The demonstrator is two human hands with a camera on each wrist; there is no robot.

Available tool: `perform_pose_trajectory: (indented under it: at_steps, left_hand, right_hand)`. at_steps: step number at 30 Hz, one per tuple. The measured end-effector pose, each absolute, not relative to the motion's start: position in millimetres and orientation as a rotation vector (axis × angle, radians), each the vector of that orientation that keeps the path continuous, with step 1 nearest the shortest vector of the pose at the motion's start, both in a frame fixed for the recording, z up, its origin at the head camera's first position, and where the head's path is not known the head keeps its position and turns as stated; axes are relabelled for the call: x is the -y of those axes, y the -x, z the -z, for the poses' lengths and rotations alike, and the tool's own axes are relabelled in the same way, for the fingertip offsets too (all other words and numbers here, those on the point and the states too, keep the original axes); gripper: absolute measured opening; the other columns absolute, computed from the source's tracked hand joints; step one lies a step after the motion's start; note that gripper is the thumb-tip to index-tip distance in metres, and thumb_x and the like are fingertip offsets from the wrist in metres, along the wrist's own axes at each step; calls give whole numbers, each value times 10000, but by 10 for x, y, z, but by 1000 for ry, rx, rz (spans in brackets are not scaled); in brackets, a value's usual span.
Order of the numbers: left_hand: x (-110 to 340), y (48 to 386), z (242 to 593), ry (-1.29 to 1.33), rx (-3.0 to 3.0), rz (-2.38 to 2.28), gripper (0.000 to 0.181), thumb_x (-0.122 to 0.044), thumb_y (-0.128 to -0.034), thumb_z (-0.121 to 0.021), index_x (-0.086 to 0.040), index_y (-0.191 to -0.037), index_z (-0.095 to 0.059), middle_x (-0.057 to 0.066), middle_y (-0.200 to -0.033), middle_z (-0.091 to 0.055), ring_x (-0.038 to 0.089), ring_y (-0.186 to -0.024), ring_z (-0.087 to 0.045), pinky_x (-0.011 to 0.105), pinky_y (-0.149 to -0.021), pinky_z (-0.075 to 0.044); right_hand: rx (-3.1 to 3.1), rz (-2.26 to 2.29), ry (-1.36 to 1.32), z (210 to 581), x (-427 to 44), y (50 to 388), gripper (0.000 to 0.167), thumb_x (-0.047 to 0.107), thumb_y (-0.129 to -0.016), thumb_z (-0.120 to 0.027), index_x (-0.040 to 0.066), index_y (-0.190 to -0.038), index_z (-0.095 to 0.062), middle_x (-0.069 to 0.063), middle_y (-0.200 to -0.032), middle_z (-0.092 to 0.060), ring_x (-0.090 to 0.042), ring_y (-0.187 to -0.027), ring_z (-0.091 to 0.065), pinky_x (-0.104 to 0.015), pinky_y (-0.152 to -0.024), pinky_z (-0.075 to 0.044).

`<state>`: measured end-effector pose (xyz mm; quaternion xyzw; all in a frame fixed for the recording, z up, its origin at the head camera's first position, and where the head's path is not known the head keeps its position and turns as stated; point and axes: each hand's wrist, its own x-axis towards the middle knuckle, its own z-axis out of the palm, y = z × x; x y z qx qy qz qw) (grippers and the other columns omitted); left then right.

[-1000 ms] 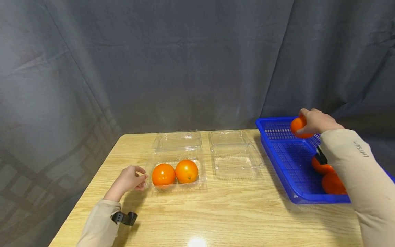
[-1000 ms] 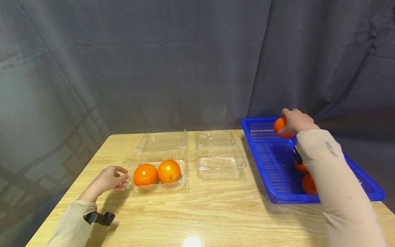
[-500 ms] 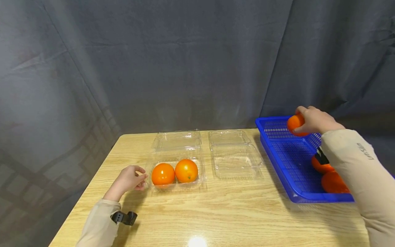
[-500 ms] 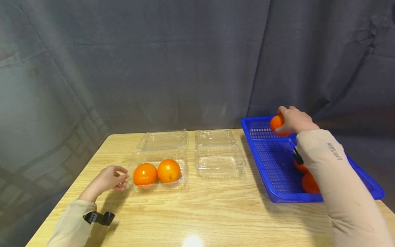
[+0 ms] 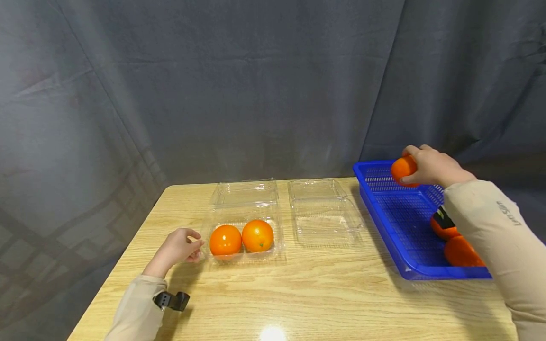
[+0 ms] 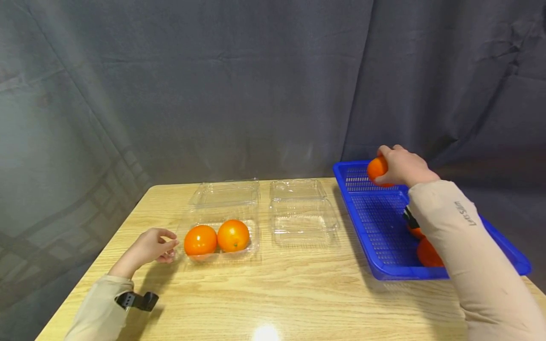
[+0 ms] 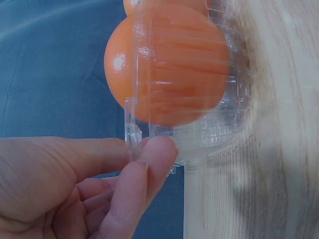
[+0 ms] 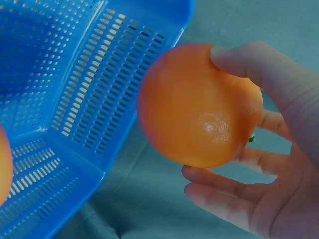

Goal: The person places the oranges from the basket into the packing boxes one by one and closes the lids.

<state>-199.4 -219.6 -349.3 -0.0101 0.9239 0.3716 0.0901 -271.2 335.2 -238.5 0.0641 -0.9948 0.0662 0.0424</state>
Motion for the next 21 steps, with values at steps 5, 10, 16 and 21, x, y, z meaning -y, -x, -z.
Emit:
perform_pose_trajectory:
  at_steps: [5, 10, 16, 21]
  left_hand:
    - [2192, 1989, 3494, 39, -2746, -1104, 320, -42, -901, -563, 172, -1135, -518, 125, -687, -620, 100, -510, -583, 311, -549, -582]
    - [2192, 1984, 3492, 41, -2743, -1109, 316, -36, -900, -561, 173, -1133, -517, 129, -693, -618, 101, -513, -581, 311, -548, -582]
    - [2196, 1981, 3488, 40, -2741, -1113, 325, -35, -901, -558, 177, -1143, -512, 132, -701, -615, 102, -517, -580, 318, -556, -584]
    - [2200, 1978, 3492, 44, -2745, -1109, 327, -36, -900, -561, 176, -1143, -511, 132, -700, -617, 101, -517, -584, 314, -556, -585]
  right_hand:
    - [3026, -201, -224, 2376, -3302, 2675, 665, 280, -727, -770, -12, -1230, -447, -283, -1022, -506, -353, -784, -524, -489, -658, -521]
    - [3012, -254, -234, 2363, -3220, 2602, 684, 302, -739, -773, 20, -1268, -444, -268, -1075, -510, -349, -825, -547, -542, -740, -532]
    - [2995, -243, -265, 2344, -3101, 2530, 678, 304, -745, -767, 35, -1278, -445, -254, -1090, -511, -336, -835, -557, -551, -766, -531]
    - [2981, -216, -298, 2337, -3004, 2501, 668, 286, -742, -767, 33, -1273, -451, -252, -1087, -517, -328, -828, -560, -531, -750, -541]
